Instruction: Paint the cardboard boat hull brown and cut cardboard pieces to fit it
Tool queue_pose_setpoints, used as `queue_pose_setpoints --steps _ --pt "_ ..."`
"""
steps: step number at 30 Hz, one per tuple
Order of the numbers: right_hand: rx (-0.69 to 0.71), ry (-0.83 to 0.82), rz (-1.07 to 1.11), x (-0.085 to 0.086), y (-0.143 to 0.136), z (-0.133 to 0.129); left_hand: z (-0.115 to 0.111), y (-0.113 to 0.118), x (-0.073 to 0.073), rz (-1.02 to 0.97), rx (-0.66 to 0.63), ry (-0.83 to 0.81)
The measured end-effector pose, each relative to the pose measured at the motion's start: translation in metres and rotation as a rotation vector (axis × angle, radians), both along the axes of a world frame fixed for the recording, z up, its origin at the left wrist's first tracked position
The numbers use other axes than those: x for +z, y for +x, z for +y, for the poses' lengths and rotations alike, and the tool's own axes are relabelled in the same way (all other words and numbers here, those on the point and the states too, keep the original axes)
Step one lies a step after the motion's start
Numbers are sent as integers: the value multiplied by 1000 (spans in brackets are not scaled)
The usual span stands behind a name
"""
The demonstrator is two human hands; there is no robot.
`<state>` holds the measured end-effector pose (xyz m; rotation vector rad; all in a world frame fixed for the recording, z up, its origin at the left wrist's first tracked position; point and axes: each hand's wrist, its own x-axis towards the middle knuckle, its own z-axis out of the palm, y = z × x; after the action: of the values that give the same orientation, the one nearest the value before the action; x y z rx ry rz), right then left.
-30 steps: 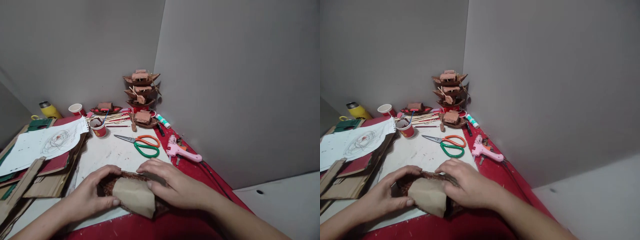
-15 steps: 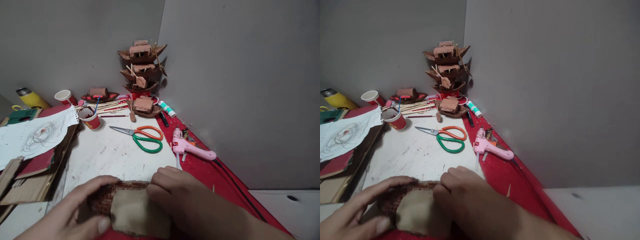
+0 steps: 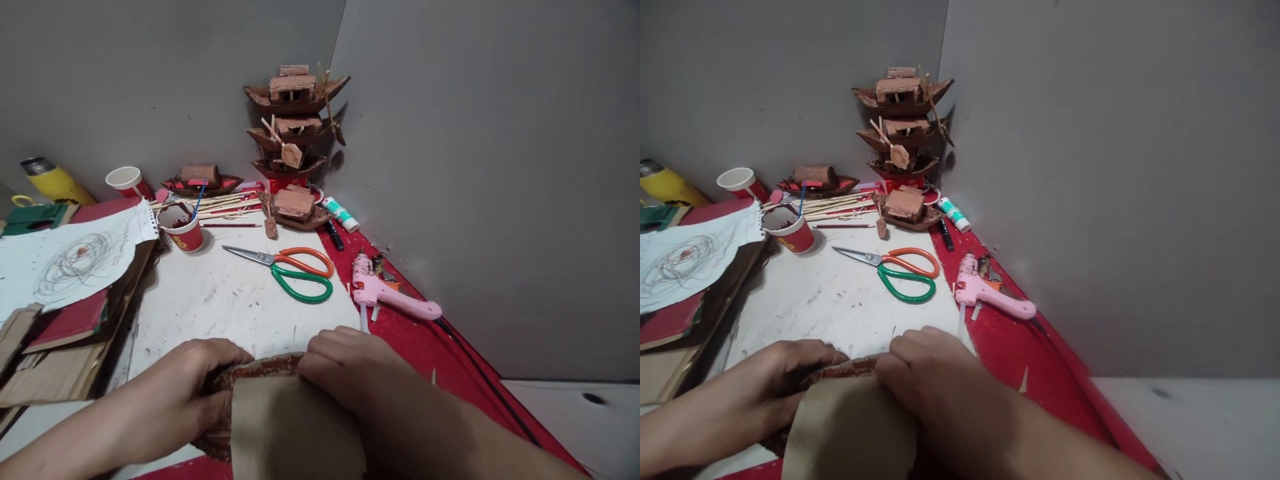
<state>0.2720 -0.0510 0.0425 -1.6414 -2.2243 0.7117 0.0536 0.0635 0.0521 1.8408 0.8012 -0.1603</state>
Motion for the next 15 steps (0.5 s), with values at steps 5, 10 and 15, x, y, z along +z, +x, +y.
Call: queue_pose_setpoints --steps 5,10,15 --pt "-31 49 101 -9 4 5 0 4 1 44 -138 140" --pt "-52 -148 242 -17 10 13 -3 2 -2 17 -156 202" --pt "-86 -226 328 -12 9 16 -3 -1 -7 -40 -57 181"
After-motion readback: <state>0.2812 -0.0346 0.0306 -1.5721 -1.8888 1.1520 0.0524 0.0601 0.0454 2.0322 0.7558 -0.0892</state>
